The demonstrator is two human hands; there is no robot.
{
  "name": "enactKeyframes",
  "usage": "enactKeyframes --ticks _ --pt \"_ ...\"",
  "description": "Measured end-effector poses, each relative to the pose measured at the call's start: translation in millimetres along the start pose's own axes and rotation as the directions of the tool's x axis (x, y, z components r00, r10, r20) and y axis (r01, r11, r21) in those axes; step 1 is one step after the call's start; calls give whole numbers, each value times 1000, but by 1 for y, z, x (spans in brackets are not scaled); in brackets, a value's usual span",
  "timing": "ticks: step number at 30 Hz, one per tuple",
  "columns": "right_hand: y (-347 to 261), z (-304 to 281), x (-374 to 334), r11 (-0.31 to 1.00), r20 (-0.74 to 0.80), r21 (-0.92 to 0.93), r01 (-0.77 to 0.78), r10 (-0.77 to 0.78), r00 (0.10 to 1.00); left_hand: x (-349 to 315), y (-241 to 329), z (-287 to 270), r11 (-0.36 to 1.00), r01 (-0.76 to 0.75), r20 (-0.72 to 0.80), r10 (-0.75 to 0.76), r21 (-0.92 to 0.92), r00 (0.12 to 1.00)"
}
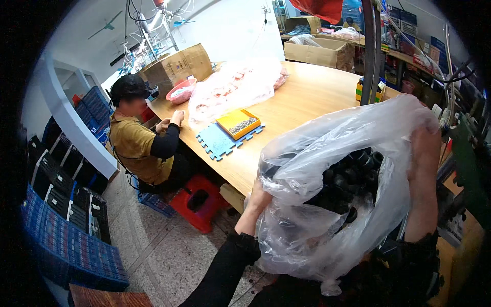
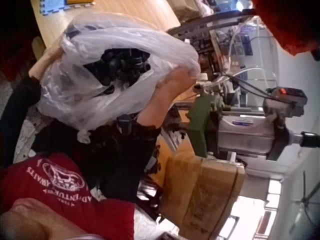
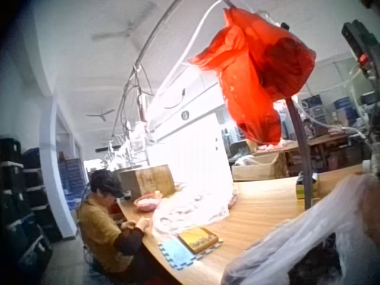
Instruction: The person operates a manual press machine to process small black circular parts. They repeatedly pick parts from a plastic bag, place them into the press, and operate the lever to stamp or shape them before placing the finished items on the table.
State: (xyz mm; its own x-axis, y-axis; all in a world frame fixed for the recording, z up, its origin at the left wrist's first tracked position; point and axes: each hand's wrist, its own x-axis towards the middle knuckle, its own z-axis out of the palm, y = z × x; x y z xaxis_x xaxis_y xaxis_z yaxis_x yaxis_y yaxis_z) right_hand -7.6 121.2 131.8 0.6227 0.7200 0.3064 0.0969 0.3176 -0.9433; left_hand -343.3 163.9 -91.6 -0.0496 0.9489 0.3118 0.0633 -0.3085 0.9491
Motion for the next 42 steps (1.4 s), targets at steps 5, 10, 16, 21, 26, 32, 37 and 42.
enactKeyframes --ticks 5,10,16,21,26,32,37,42 --pt "24 -21 24 996 4 46 -72 71 997 8 40 -9 909 -20 218 -78 416 973" --pt "26 0 2 995 240 -32 -91 96 966 -3 39 44 800 -461 514 229 385 827" --pt "-6 32 -41 955 313 -273 118 -28 949 19 27 140 867 -135 78 111 479 991" --pt "7 -16 -40 549 432 -630 549 -339 835 28 37 110 784 -90 198 264 -614 944" --pt "7 -44 -87 318 492 -532 785 -639 592 16 23 53 821 -24 44 59 -571 997" --pt "25 -91 -123 17 672 -557 830 -579 462 -11 -29 9 990 91 -69 -99 -112 993" --pt "62 -94 -152 206 747 -613 763 -162 644 -32 -20 -8 836 21 82 -78 548 994" --pt "107 -96 -161 104 575 -793 600 -196 794 -47 33 -13 996 13 -82 -21 -86 996"
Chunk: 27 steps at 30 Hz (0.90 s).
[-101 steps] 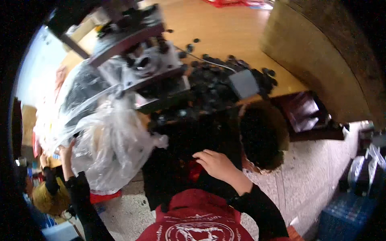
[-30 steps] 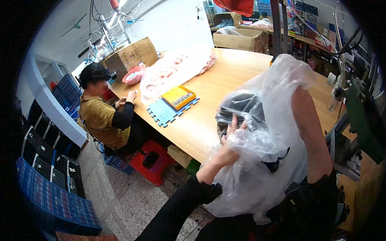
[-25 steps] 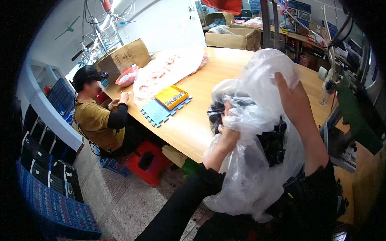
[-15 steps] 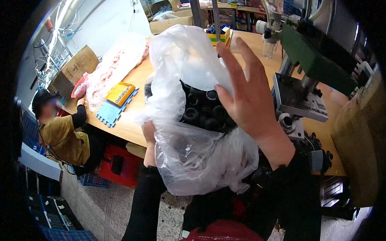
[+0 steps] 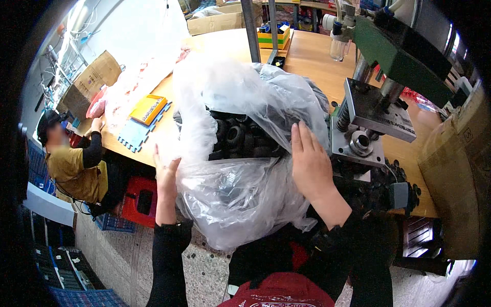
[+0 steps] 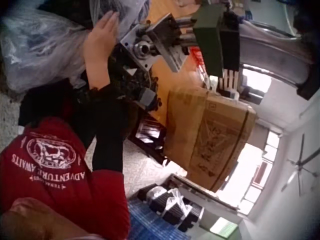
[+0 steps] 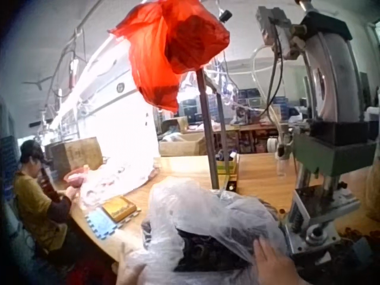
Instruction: The person operates a manual press machine to process small black circular parts. They repeatedly pick parts from a plastic bag, place them into the press, and operate the lever to stamp or shape them before placing the finished items on the table.
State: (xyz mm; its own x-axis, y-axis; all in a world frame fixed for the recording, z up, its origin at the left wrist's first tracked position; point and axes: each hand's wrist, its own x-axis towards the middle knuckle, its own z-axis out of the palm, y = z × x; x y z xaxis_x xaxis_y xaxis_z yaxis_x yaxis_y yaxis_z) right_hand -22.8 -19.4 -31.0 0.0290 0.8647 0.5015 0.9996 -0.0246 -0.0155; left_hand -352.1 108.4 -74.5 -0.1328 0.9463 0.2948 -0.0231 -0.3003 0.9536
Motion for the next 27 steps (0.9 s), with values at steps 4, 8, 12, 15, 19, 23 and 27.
enactKeyframes --ticks 4,8,12,15,19,23,27 --pt "-24 -9 -10 984 -379 -31 177 -176 909 -43 45 -4 678 -557 121 578 480 807" --pt "-50 -10 -14 795 -184 265 546 -514 837 -71 55 19 205 -698 589 406 686 698" --pt "-70 7 -12 815 49 453 361 -427 903 -81 37 11 294 -497 492 96 816 865" --pt "-68 34 -36 762 62 487 426 -517 854 -91 2 -13 557 -174 226 -26 812 974" --pt "-55 48 -61 743 111 538 398 -531 840 -87 -12 -12 903 370 125 -403 220 907" --pt "-56 45 -73 761 196 539 361 -531 825 -83 -5 14 854 199 141 -299 482 944" --pt "-68 49 -90 865 177 327 381 -452 874 -78 -35 14 813 13 162 -132 583 978"
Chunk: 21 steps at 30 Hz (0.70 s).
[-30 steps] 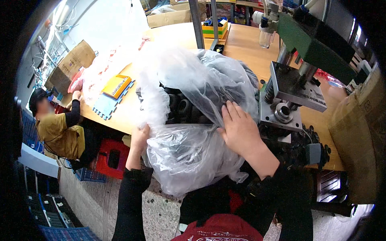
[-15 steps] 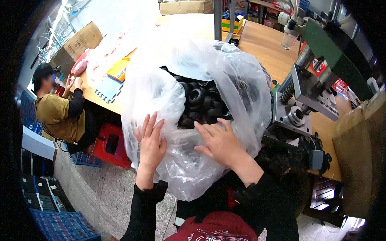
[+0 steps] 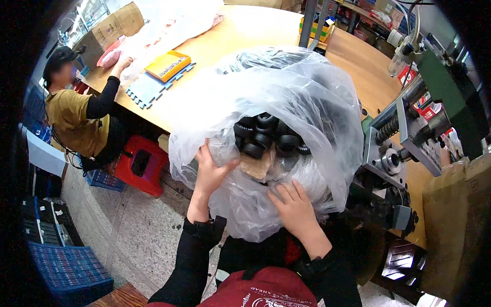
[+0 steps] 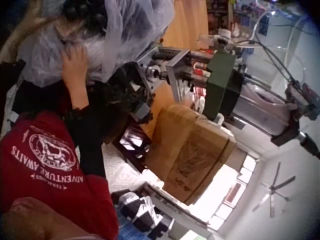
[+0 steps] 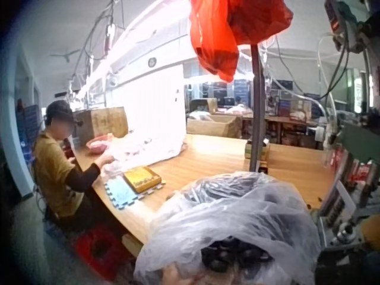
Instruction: The person operates a manual press machine to process small black circular parts. They repeatedly pick parts from a plastic bag, place them into the press, and operate the lever to stamp or shape them before placing the finished items on the table.
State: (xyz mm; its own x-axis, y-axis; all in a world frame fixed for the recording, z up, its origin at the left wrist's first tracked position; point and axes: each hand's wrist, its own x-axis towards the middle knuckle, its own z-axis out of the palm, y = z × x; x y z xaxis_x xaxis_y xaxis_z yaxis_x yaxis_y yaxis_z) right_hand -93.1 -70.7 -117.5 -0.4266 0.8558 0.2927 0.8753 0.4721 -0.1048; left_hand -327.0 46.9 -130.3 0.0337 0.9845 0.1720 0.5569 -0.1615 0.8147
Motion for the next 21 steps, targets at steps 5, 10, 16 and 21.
enactKeyframes --ticks 5,10,16,21 --pt "0 1 -6 996 -33 77 -37 40 999 -22 -3 -21 995 -4 60 -2 103 998" --pt "-2 -13 -3 956 -147 281 -82 127 981 -59 21 -71 938 -24 96 -9 345 995" --pt "-8 -37 -18 978 -395 185 -99 166 903 -101 82 -112 915 -88 128 41 394 991" --pt "6 -73 -26 955 -656 -98 -279 149 740 -100 139 -145 990 -50 242 17 131 970"
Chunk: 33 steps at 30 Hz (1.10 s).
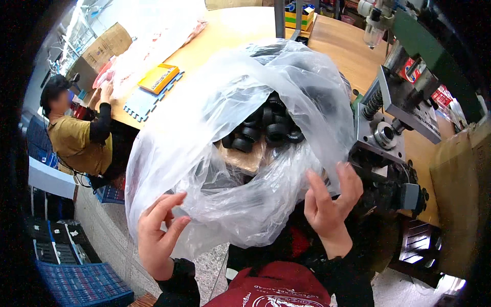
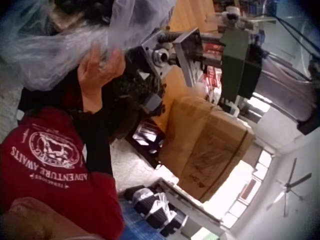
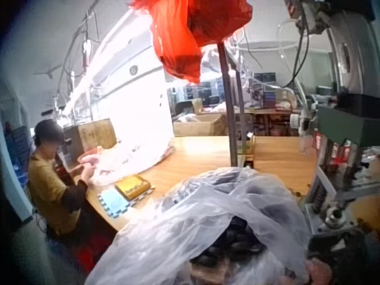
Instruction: The person operates a manual press machine to process small black circular parts. They repeatedly pick parts from a plastic bag, place them into the press, and operate the lever to stamp or shape them before placing the finished items on the table.
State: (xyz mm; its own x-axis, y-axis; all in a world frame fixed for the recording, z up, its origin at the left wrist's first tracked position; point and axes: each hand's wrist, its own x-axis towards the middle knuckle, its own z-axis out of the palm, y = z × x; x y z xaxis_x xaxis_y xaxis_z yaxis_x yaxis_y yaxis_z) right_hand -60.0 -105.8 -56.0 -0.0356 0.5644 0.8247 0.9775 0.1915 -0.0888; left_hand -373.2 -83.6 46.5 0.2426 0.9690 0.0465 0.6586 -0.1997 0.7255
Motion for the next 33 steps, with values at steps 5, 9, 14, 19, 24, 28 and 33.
enactKeyframes --ticks 5,9,14,19,24,28,33 --pt "22 17 26 1000 211 -22 -2 7 977 77 0 45 613 -591 16 687 524 727" --pt "32 36 43 995 365 -98 -5 41 930 170 2 51 584 -241 29 349 775 937" --pt "34 84 87 969 330 -249 -3 88 940 320 -63 2 514 -276 -71 556 812 828" --pt "47 122 125 923 313 -358 -138 259 914 371 -57 12 572 -135 -147 420 809 895" --pt "71 161 146 866 306 -389 -313 442 843 382 -6 12 631 -378 296 236 678 926" --pt "96 183 159 843 399 -259 -472 538 742 407 -43 3 934 -353 426 295 61 855" --pt "112 188 177 667 455 -275 -693 725 517 453 -47 3 923 -367 494 376 -120 784"
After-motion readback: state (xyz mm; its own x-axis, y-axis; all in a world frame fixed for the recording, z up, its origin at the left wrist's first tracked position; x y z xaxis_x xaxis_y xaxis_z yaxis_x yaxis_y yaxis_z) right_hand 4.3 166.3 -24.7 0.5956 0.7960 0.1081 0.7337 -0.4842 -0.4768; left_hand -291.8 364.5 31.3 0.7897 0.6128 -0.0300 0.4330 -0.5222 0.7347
